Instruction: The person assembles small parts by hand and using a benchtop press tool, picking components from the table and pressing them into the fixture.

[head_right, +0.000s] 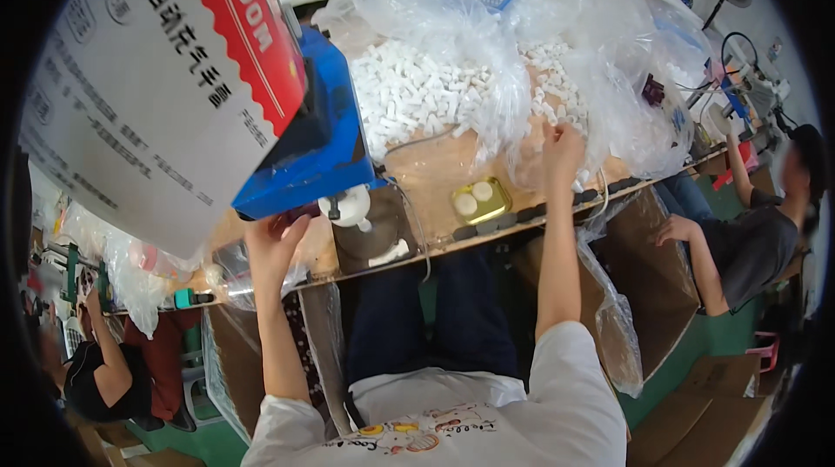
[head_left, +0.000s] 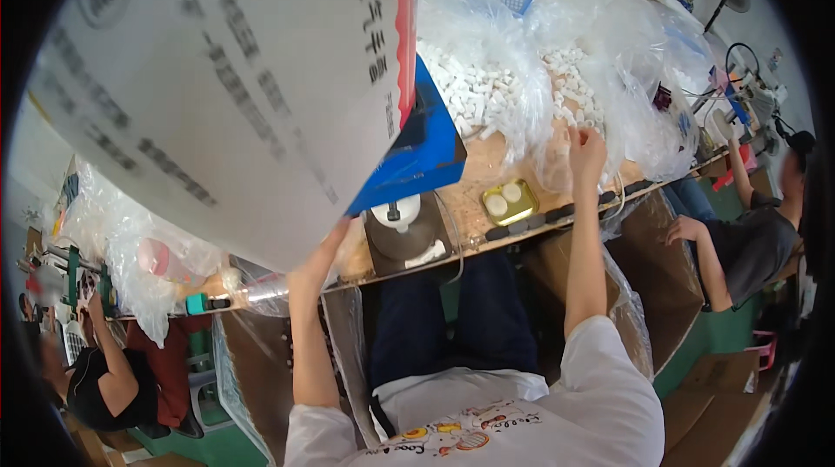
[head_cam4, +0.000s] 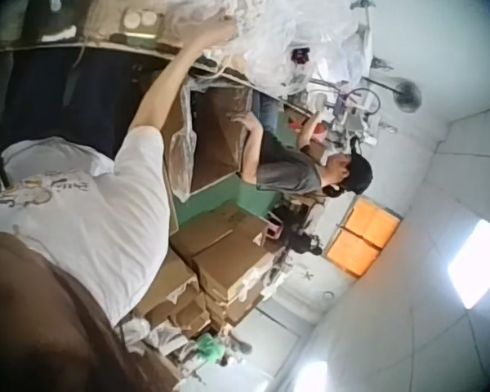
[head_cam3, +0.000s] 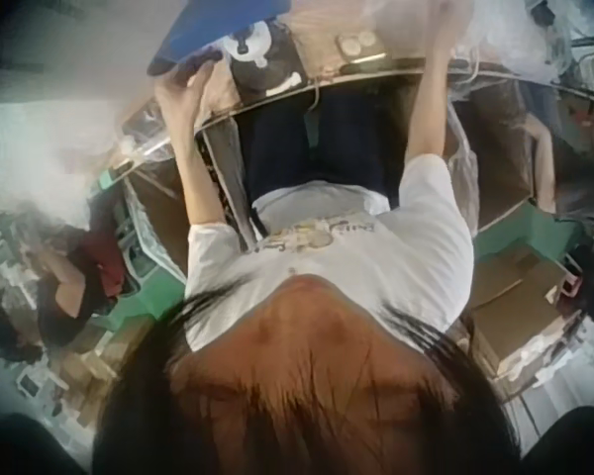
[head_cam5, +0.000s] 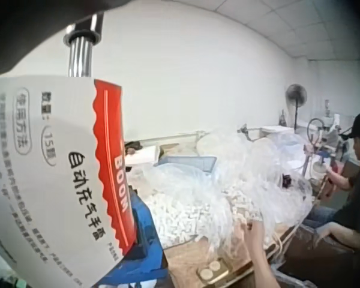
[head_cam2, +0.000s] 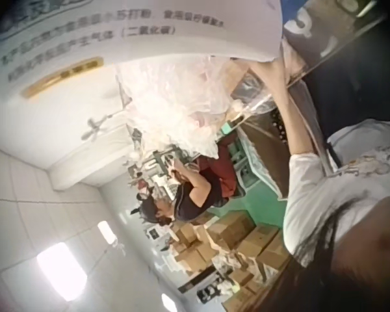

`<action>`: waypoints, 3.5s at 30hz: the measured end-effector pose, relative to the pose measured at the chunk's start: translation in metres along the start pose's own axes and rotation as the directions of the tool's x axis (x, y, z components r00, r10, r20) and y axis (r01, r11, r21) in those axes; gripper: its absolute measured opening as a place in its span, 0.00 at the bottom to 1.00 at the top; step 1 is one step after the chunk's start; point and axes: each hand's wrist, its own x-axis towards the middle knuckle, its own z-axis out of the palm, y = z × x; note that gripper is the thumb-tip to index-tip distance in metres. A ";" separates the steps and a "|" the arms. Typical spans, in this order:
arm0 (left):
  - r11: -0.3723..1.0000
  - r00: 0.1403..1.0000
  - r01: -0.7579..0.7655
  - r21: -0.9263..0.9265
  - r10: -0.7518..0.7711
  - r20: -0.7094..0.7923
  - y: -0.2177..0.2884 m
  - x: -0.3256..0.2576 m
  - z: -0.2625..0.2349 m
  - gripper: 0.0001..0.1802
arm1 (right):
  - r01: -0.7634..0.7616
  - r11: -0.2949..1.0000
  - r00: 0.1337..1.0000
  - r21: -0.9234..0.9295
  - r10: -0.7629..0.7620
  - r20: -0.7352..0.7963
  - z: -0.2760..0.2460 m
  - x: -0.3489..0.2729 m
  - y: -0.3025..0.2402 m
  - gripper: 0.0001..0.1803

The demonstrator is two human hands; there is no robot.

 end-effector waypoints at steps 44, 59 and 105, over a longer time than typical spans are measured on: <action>0.980 0.970 -0.167 0.107 0.183 -0.161 -0.007 -0.037 0.087 0.13 | 0.210 0.669 0.732 0.713 -0.591 0.339 0.010 -0.128 -0.180 0.13; 0.946 0.964 -0.265 0.185 0.266 0.017 -0.002 -0.025 0.071 0.11 | 0.479 0.861 0.752 0.171 -0.503 0.426 0.064 -0.046 -0.105 0.13; 0.677 0.998 0.047 0.735 -0.061 -0.007 0.025 -0.075 -0.084 0.18 | 0.174 0.795 0.507 0.581 -0.578 0.639 0.011 -0.162 -0.205 0.11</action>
